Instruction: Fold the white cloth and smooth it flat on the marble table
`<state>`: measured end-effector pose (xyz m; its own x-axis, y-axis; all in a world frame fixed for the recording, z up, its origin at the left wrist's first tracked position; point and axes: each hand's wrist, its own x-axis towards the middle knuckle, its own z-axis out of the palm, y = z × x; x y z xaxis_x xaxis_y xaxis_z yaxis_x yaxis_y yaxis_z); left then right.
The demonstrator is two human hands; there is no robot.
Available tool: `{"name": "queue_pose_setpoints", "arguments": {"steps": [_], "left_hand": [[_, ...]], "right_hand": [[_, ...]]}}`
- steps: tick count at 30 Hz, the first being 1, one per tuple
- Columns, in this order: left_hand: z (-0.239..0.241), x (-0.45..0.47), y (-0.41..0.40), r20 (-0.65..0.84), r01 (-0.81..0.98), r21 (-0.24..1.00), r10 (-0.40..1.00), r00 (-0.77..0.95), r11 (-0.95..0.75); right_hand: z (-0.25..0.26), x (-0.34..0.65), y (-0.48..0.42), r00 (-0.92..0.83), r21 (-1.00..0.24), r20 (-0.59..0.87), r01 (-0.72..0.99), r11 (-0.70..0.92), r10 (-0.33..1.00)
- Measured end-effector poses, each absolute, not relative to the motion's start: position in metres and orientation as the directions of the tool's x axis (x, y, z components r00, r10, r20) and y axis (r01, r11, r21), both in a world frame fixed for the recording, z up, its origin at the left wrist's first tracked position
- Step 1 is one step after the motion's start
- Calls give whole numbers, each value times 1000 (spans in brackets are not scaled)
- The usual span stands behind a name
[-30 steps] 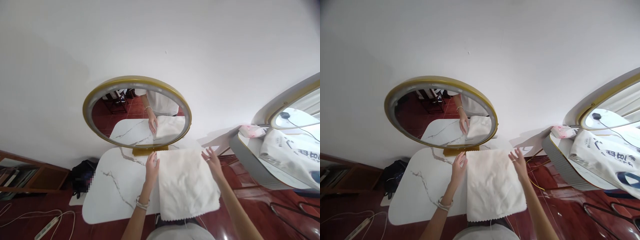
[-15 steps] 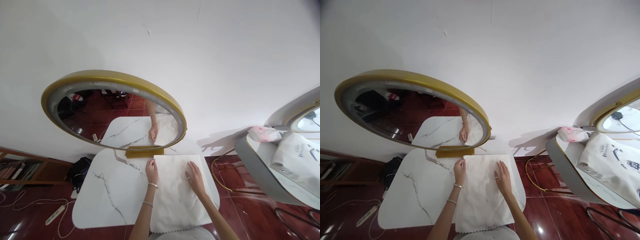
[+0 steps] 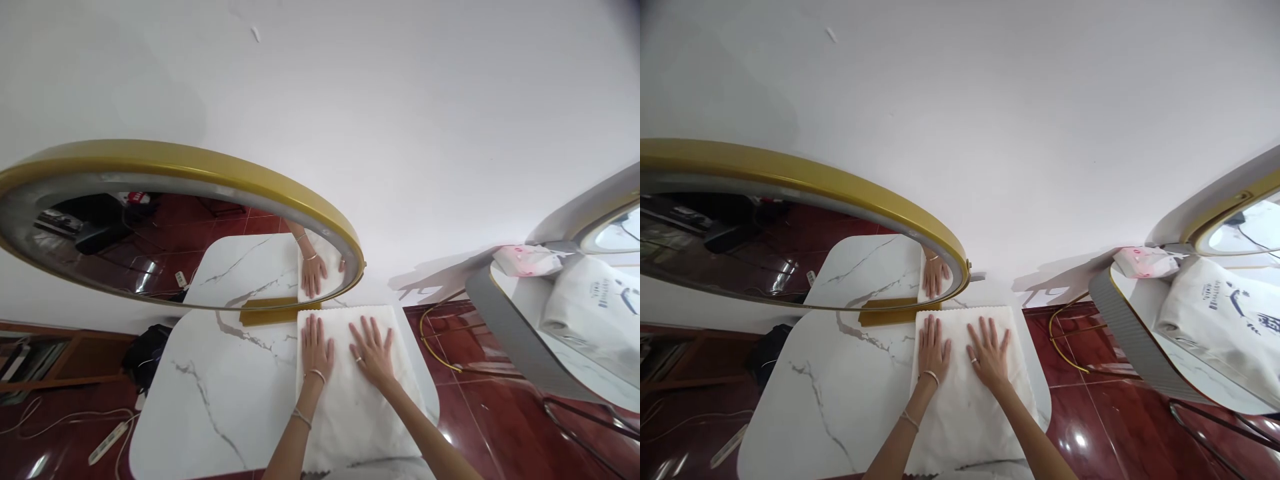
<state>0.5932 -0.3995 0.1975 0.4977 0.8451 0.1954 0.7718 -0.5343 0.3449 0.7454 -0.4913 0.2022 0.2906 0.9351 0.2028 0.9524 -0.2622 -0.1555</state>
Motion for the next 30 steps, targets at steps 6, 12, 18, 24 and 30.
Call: {"name": "queue_pose_setpoints", "arguments": {"steps": [6,12,18,24,30], "left_hand": [[206,616,-368,199,793,333,860,470,-510],[212,648,-338,172,846,304,898,405,-439],[212,673,-305,31,855,316,905,424,-411],[216,685,-300,15,790,311,834,552,-528],[225,698,-317,39,672,310,715,698,-672]], "right_hand": [[201,765,-455,280,-152,167,955,-256,945],[196,783,-424,270,-178,165,954,-240,949],[195,800,-399,267,-202,145,951,-236,953],[195,820,-381,296,-231,130,937,-261,946],[196,840,-386,321,-223,128,931,-289,938]]}}
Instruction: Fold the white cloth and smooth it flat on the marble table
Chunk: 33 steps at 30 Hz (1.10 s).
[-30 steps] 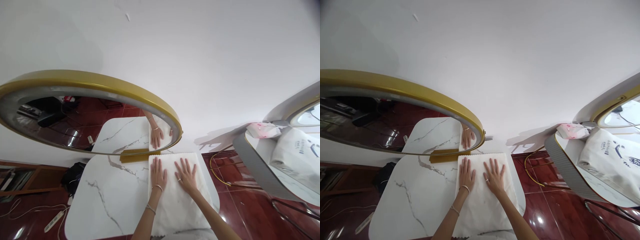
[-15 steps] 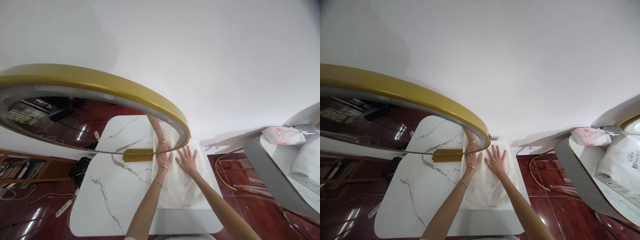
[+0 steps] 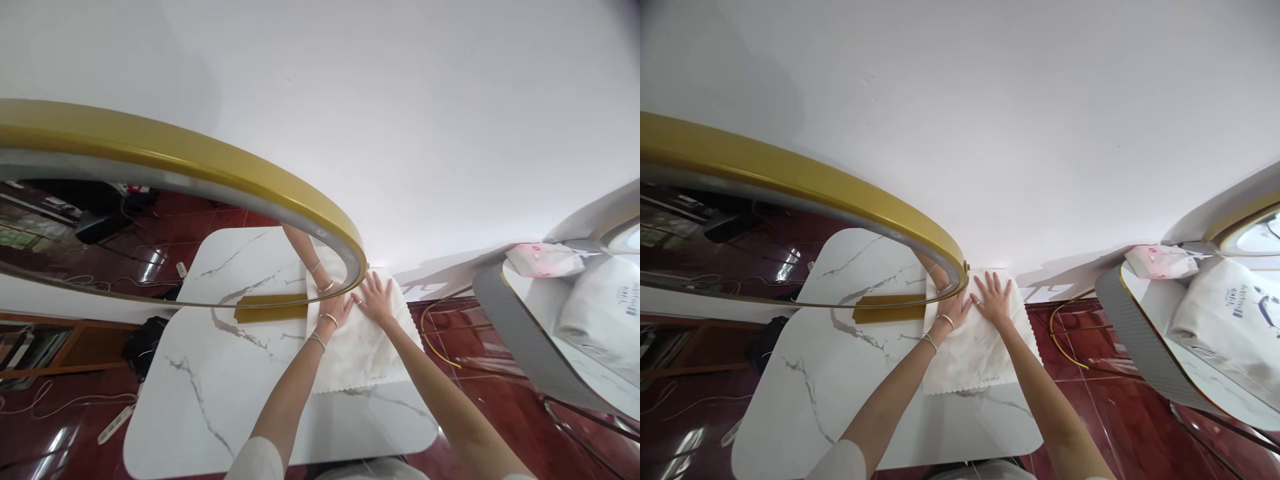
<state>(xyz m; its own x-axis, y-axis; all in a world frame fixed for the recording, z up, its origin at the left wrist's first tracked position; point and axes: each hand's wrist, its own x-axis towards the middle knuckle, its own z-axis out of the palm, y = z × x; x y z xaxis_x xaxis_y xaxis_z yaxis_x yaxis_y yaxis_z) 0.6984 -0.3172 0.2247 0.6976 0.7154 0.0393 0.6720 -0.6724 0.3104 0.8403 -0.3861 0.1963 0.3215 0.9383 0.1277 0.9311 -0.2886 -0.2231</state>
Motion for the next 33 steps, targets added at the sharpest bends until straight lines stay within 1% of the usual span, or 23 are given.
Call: {"name": "queue_pose_setpoints", "arguments": {"steps": [3,6,10,13,16,21,24,26,29,30,32,33], "left_hand": [[222,696,-337,58,629,291,670,740,-721],[217,676,-372,110,581,266,623,774,-769],[212,639,-411,134,588,245,628,767,-771],[211,631,-415,124,595,245,634,763,-765],[212,646,-394,126,589,245,628,768,-770],[220,692,-337,106,590,274,634,766,-759],[223,715,-321,94,599,303,648,755,-741],[221,720,-330,106,622,319,680,726,-715],[217,703,-376,147,629,320,693,706,-709],[216,691,-397,159,609,313,673,723,-729],[216,659,-438,172,499,297,560,811,-814],[217,642,-457,152,461,288,515,844,-840]], "right_hand": [[196,840,-411,352,-196,145,926,-322,925],[197,819,-460,360,-158,171,929,-335,917],[201,774,-544,299,-127,198,952,-278,933],[202,756,-580,264,-115,183,962,-246,947],[201,767,-570,269,-124,181,961,-249,946],[200,814,-506,273,-109,181,960,-257,945],[202,833,-480,266,-87,160,963,-255,951],[204,837,-475,268,-74,148,963,-259,952],[205,831,-487,296,-64,151,955,-289,943],[205,826,-496,310,-65,157,951,-303,938],[205,812,-519,332,-75,172,943,-324,927],[205,803,-533,336,-82,179,942,-327,925]]}}
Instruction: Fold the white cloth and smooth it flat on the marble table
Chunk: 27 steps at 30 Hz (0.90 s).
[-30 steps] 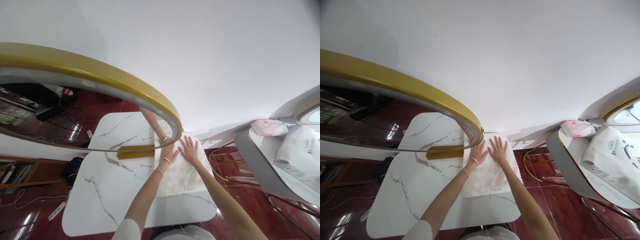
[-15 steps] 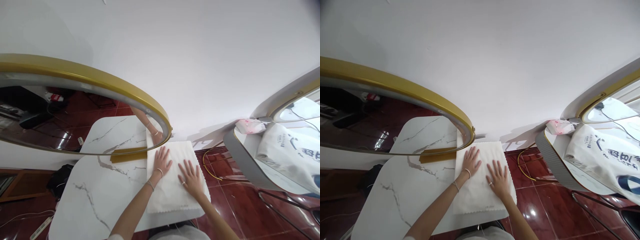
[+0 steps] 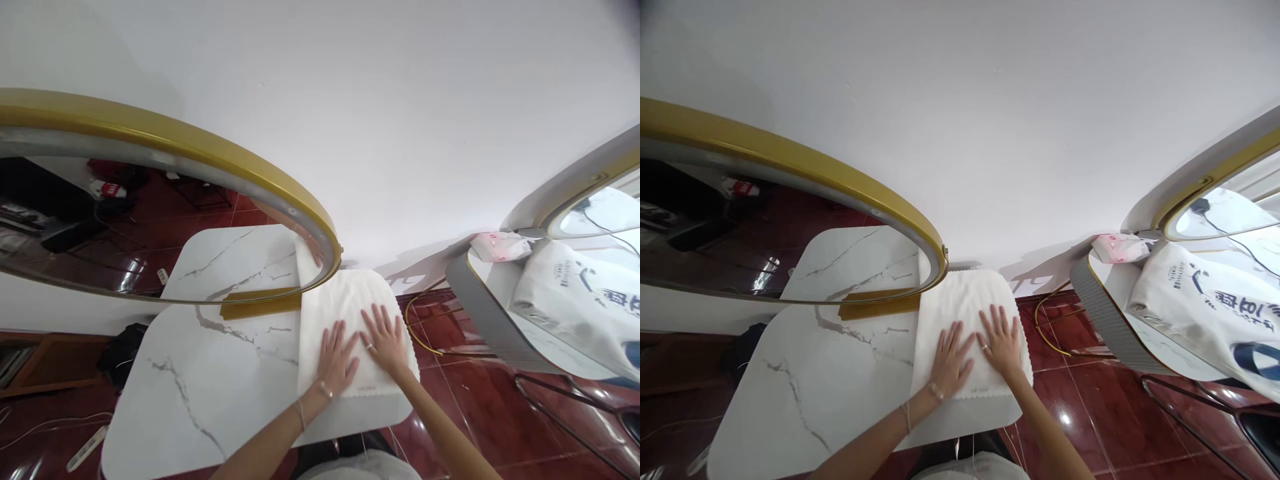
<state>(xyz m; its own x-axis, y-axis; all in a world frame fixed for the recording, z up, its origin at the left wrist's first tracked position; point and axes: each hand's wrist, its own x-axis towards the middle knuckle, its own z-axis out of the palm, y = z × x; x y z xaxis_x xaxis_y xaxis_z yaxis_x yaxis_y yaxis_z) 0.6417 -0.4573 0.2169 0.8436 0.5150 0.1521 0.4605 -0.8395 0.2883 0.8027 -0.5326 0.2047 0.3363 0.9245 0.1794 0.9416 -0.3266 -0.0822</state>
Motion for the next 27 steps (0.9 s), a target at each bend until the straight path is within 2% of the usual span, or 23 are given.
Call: {"name": "queue_pose_setpoints", "arguments": {"steps": [6,9,11,13,15,17,20,24,27], "left_hand": [[224,567,-537,131,430,263,473,871,-864],[222,565,-548,181,480,338,557,811,-809],[222,575,-534,210,596,422,713,668,-683],[224,589,-501,199,729,496,879,432,-471],[226,602,-458,156,788,554,963,220,-270],[226,609,-415,101,770,613,984,148,-179],[227,611,-376,117,727,652,976,184,-215],[231,613,-373,219,680,666,952,215,-307],[226,616,-389,326,715,560,905,275,-419]], "right_hand": [[202,744,-607,338,-124,213,940,-318,917],[198,734,-620,308,-132,246,950,-283,919],[196,737,-617,310,-145,278,949,-280,909],[195,745,-607,355,-166,291,933,-319,888],[196,752,-592,423,-191,288,905,-381,859],[196,756,-576,471,-212,284,880,-424,835],[197,756,-557,481,-235,299,874,-426,824],[195,750,-543,484,-232,304,873,-429,820],[194,747,-534,458,-225,315,887,-403,831]]}}
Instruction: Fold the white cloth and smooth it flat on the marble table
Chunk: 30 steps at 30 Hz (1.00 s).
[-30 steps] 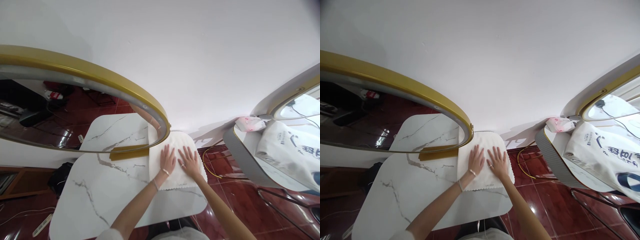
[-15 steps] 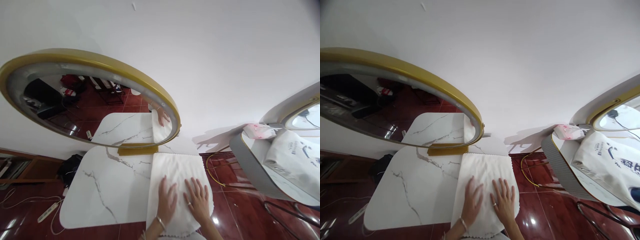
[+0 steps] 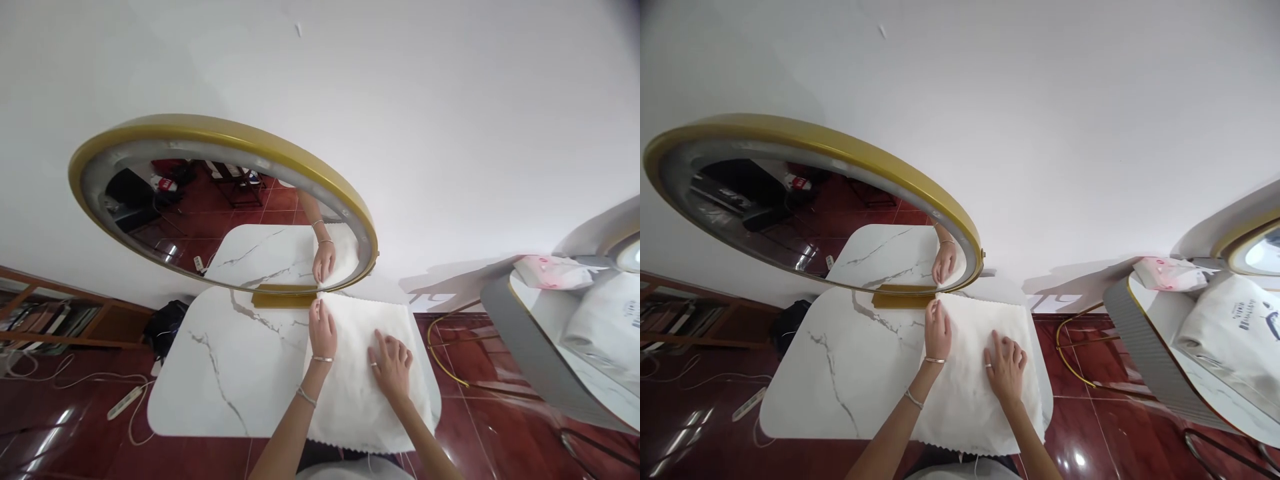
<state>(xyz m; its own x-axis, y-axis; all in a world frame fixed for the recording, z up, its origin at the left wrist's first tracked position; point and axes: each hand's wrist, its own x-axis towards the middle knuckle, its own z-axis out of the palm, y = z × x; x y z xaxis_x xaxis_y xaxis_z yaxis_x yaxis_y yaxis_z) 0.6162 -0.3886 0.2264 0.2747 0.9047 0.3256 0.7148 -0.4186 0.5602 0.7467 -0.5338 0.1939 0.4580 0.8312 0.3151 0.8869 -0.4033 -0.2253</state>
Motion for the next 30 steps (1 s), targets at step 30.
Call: {"name": "queue_pose_setpoints", "arguments": {"steps": [30], "left_hand": [[203,369,-286,249,870,257,899,361,-420]], "right_hand": [[199,530,-375,117,-245,269,968,-50,956]]}}
